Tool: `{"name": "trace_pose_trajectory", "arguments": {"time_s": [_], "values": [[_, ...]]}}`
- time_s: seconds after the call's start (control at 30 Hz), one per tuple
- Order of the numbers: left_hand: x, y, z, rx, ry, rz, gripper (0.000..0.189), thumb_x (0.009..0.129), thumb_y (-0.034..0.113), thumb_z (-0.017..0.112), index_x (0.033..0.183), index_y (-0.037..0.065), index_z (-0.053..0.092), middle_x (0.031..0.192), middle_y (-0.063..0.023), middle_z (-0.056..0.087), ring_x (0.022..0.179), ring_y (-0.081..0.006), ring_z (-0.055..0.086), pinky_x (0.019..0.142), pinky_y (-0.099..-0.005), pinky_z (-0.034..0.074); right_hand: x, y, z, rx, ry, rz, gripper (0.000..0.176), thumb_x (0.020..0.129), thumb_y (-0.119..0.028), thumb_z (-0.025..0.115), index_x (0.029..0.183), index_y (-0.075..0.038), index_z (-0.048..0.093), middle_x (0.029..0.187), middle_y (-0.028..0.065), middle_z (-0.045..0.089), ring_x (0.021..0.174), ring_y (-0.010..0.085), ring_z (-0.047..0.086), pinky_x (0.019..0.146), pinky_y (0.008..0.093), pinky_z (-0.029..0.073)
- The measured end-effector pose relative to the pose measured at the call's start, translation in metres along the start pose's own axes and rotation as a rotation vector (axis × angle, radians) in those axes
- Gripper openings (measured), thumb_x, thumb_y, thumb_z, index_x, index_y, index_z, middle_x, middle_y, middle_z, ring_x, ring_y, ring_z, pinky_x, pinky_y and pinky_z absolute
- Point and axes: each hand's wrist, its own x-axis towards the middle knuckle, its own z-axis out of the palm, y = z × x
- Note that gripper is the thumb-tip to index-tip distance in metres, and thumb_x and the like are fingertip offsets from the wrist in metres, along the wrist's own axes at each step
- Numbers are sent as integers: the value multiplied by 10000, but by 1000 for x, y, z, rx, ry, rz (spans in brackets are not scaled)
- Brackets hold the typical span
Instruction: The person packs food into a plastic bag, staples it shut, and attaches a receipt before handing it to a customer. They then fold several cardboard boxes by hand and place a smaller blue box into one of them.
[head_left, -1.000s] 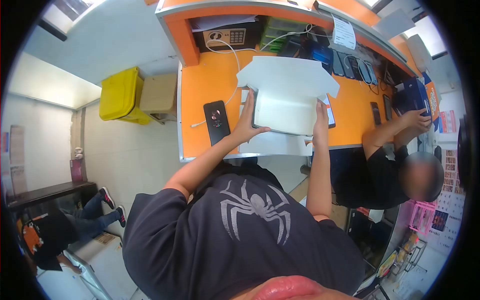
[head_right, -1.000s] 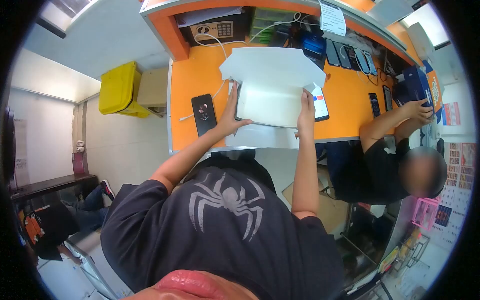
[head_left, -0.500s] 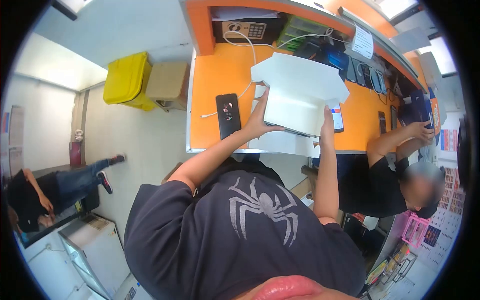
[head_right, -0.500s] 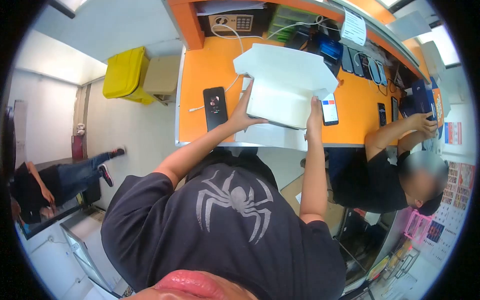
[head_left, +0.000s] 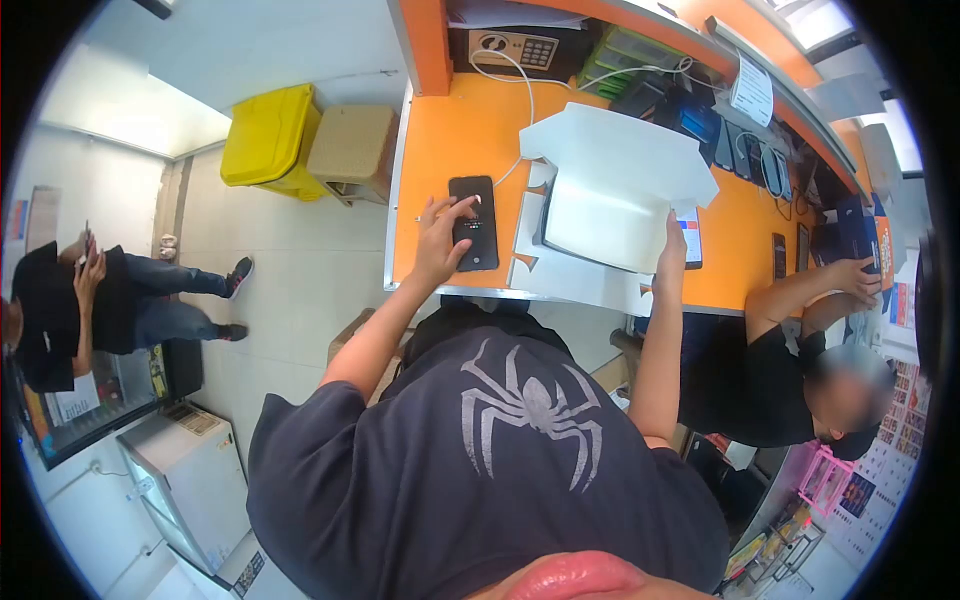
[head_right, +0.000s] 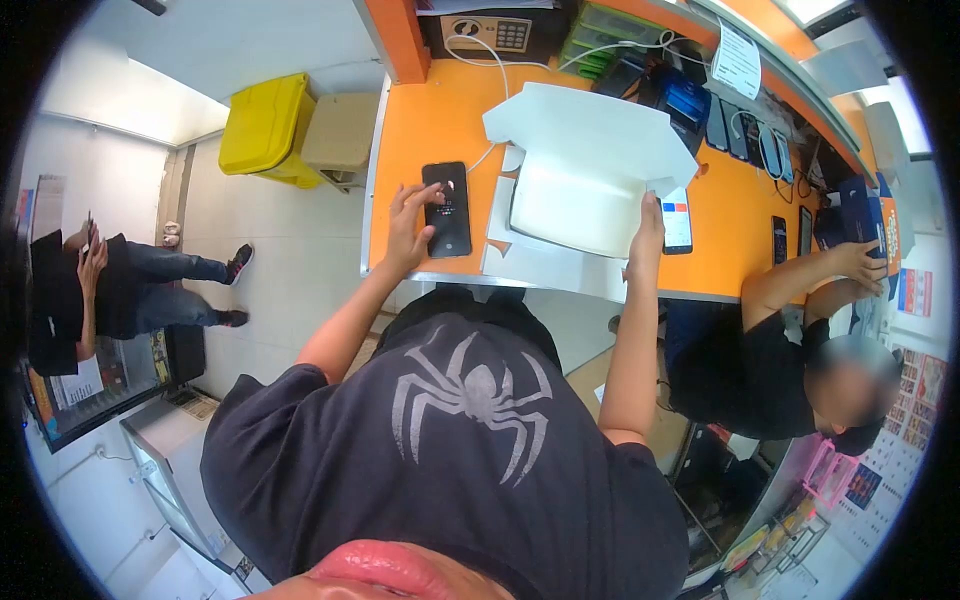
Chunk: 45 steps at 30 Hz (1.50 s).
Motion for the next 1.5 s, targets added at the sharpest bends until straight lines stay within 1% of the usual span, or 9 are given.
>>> {"name": "trace_pose_trajectory", "arguments": {"time_s": [0.43,0.57,0.7,0.8,0.9,1.03,1.23,1.33,1.5], "values": [[-19,9,-5,102,-131,-73,598,805,419,570,1291,102,428,1102,-62,583,1188,-319,378,1072,-525,154,-5,-4,5,19,38,-33,572,943,-403,401,1257,73,430,1212,180,509,1116,233,481,948,291,352],[7,17,26,-363,-12,-196,580,833,359,582,1278,26,418,1195,-151,505,1155,-320,422,1020,-418,302,-11,-12,7,-63,37,-58,531,953,-382,387,1209,75,465,1162,176,532,1059,228,505,919,297,368],[61,55,59,-363,-37,-392,487,877,266,560,1258,-13,440,1240,-177,441,1114,-292,471,946,-346,378,-7,-4,9,13,18,-87,510,957,-369,377,1176,79,485,1141,176,538,1035,231,512,909,303,373],[89,82,59,-78,-196,-330,472,848,221,594,1229,-27,468,1210,-184,438,1066,-304,487,903,-337,402,-12,-11,10,12,51,-86,515,958,-371,373,1189,78,476,1155,175,532,1052,237,503,914,303,370],[95,78,69,-37,-102,-114,453,820,171,615,1202,-38,492,1135,-192,463,1012,-303,499,876,-340,414,-13,-10,9,60,38,-98,520,958,-376,371,1199,74,468,1162,170,527,1065,238,495,919,304,367],[99,101,52,-219,-214,-295,400,835,141,595,1184,-32,507,1018,-160,519,917,-263,540,816,-311,440,-16,-6,3,125,43,-93,516,958,-377,373,1202,68,468,1148,153,528,1071,223,492,924,301,367],[103,101,56,-717,-116,-344,419,923,250,502,1277,36,434,1151,-127,510,982,-189,531,837,-280,414,-23,-12,-2,393,82,-20,501,950,-370,402,1231,41,451,1174,116,510,1092,196,483,937,292,365],[106,112,51,-936,-173,-503,466,945,274,441,1342,43,361,1261,-112,471,1117,-204,476,940,-301,376,-34,-25,3,446,103,-31,496,956,-358,394,1219,57,464,1184,126,511,1097,200,482,943,298,358],[102,110,62,-963,-129,-582,482,957,290,349,1347,10,307,1352,-159,358,1256,-220,330,1041,-304,241,-21,-6,1,359,29,-123,509,954,-369,381,1245,43,453,1223,140,499,1133,214,462,973,294,326]]}}
